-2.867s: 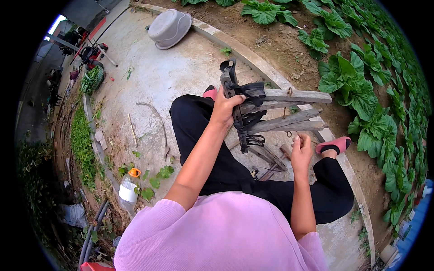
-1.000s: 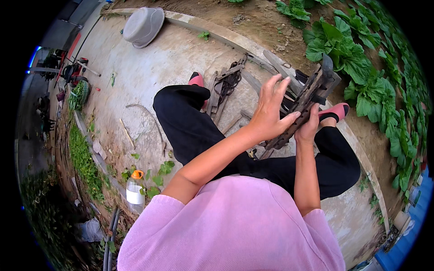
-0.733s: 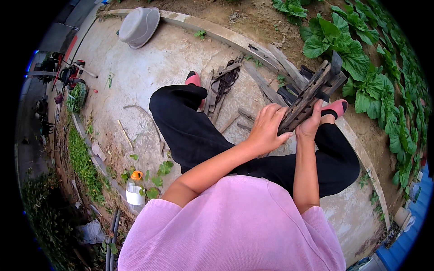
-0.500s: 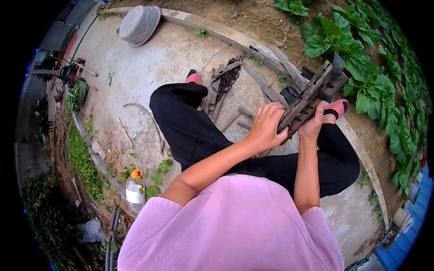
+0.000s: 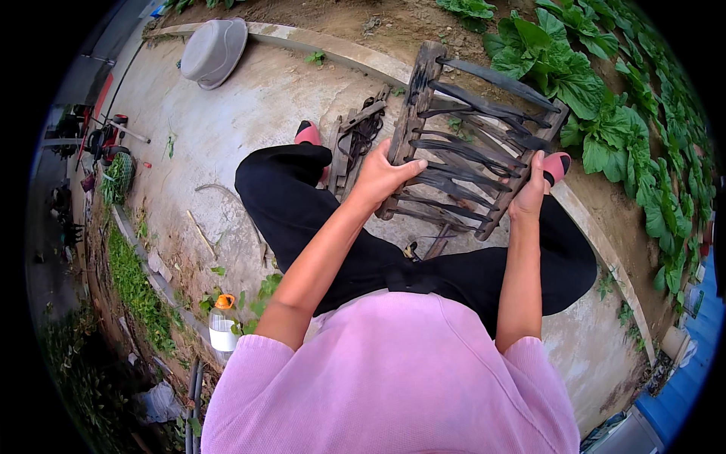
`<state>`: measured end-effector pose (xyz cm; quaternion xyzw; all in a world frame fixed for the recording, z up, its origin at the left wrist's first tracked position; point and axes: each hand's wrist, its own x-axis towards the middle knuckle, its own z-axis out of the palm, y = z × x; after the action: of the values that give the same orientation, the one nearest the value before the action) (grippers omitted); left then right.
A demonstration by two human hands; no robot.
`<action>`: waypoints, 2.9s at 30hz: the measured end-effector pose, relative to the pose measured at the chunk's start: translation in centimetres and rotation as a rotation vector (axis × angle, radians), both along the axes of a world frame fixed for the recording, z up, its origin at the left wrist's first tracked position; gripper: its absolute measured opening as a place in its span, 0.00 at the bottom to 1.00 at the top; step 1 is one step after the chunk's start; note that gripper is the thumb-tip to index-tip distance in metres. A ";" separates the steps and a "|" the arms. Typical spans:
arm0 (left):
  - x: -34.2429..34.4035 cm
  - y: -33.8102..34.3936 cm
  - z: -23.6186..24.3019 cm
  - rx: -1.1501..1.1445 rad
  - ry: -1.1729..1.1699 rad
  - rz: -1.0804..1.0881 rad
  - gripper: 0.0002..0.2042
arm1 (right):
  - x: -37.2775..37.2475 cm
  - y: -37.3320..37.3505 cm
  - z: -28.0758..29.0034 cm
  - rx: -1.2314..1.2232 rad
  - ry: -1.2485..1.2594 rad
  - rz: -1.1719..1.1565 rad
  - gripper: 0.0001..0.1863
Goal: The person sits on the ground and uses a hammer to strike a wooden frame with metal bands, attempting to adjust or repair it. They repeatedly reposition the frame and strike different sections with the hammer.
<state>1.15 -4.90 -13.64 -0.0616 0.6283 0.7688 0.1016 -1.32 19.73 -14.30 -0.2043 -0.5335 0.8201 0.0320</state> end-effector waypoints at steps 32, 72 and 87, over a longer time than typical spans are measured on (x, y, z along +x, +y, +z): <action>-3.1 -4.5 -1.6 0.323 -0.369 0.271 0.11 | 1.4 0.1 -1.4 -0.308 -0.144 0.635 0.22; -1.3 -3.3 -5.1 0.344 -0.249 0.384 0.11 | 3.3 -8.2 -0.9 0.137 0.075 0.526 0.16; -0.8 -4.9 -6.0 0.430 -0.263 0.375 0.14 | 4.6 -10.6 0.8 0.296 0.109 0.493 0.15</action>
<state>0.37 -9.77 -19.66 -0.2526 0.4107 0.8747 0.0494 3.23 9.11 -13.53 -0.0170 -0.6786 0.7260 -0.1102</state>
